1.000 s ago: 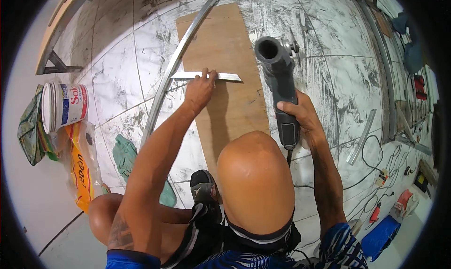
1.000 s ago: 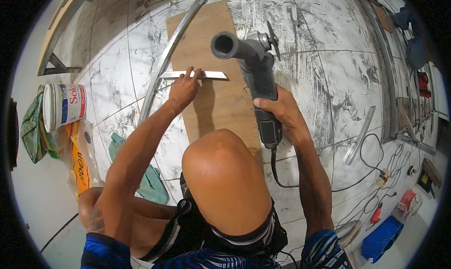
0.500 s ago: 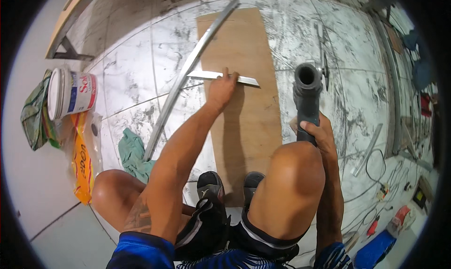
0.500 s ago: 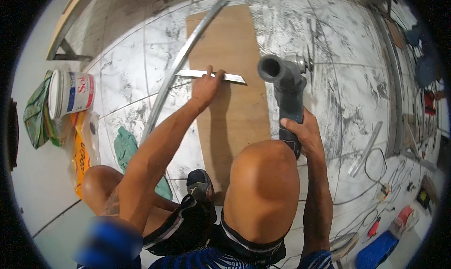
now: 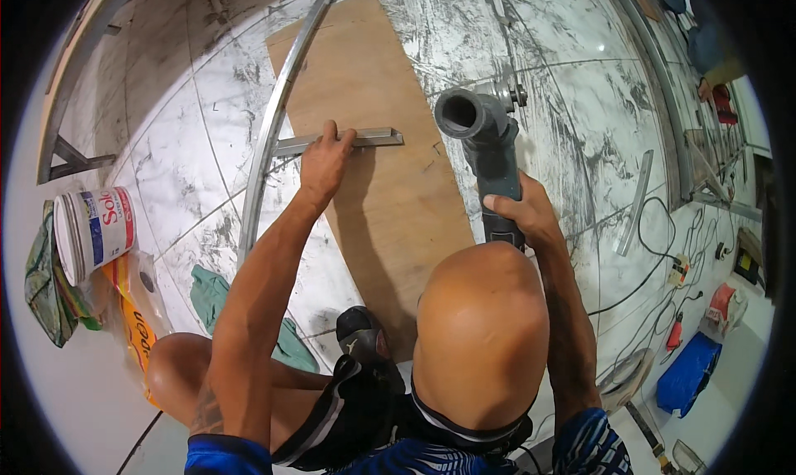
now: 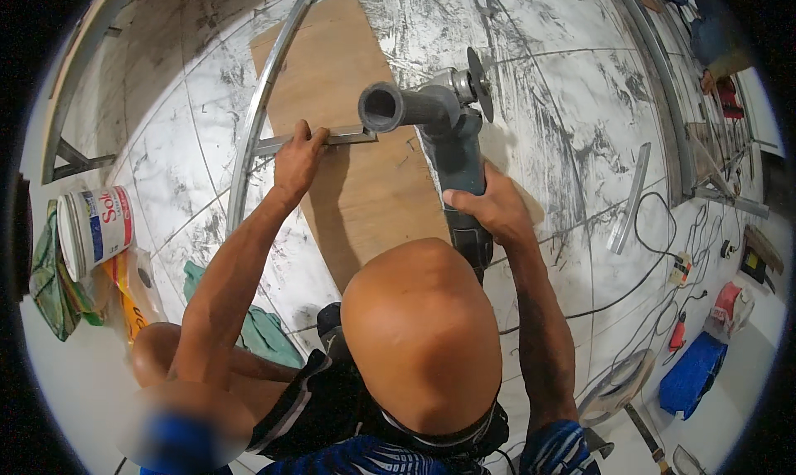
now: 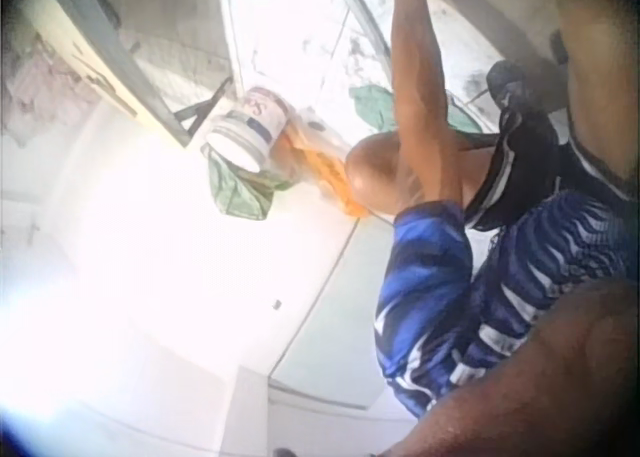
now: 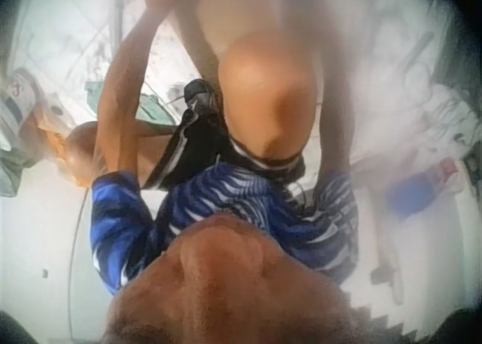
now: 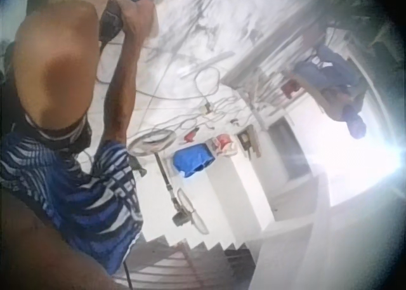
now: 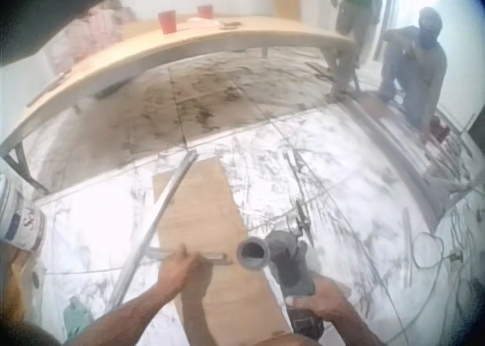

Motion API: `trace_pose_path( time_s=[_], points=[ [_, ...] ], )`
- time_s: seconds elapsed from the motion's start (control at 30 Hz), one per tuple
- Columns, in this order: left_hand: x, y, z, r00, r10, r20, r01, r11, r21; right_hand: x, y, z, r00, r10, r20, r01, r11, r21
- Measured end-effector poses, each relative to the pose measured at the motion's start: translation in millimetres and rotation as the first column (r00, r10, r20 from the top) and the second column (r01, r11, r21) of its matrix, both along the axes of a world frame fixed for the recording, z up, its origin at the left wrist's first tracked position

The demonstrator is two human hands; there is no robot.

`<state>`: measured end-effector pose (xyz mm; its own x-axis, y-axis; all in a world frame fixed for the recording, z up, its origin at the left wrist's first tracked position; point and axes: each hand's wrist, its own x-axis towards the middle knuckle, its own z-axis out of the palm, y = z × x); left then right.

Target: The person uses an angle grinder to cut a metal bar placed on a piece of wood on the floor, then handles the cut pieces to check them.

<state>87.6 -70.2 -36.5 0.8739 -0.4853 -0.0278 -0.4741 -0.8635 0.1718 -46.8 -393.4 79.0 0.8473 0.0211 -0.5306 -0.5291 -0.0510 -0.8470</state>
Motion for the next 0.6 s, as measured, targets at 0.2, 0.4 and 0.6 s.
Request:
trace_pose_path(
  time_s=[0.2,0.4,0.6],
  points=[
    [13,5,-1,0.996,-0.082,0.024,0.082,0.997,-0.001,-3,-2,-8,1.000,0.019,0.008,-0.018,0.999,-0.047],
    [24,1,5,0.993,-0.116,0.030,0.115,0.993,0.030,0,0,-7,1.000,0.007,-0.014,-0.007,1.000,-0.024],
    [21,-2,8,0.994,-0.107,0.022,0.106,0.993,0.057,3,0,-3,1.000,0.019,-0.017,-0.019,1.000,-0.013]
  ],
)
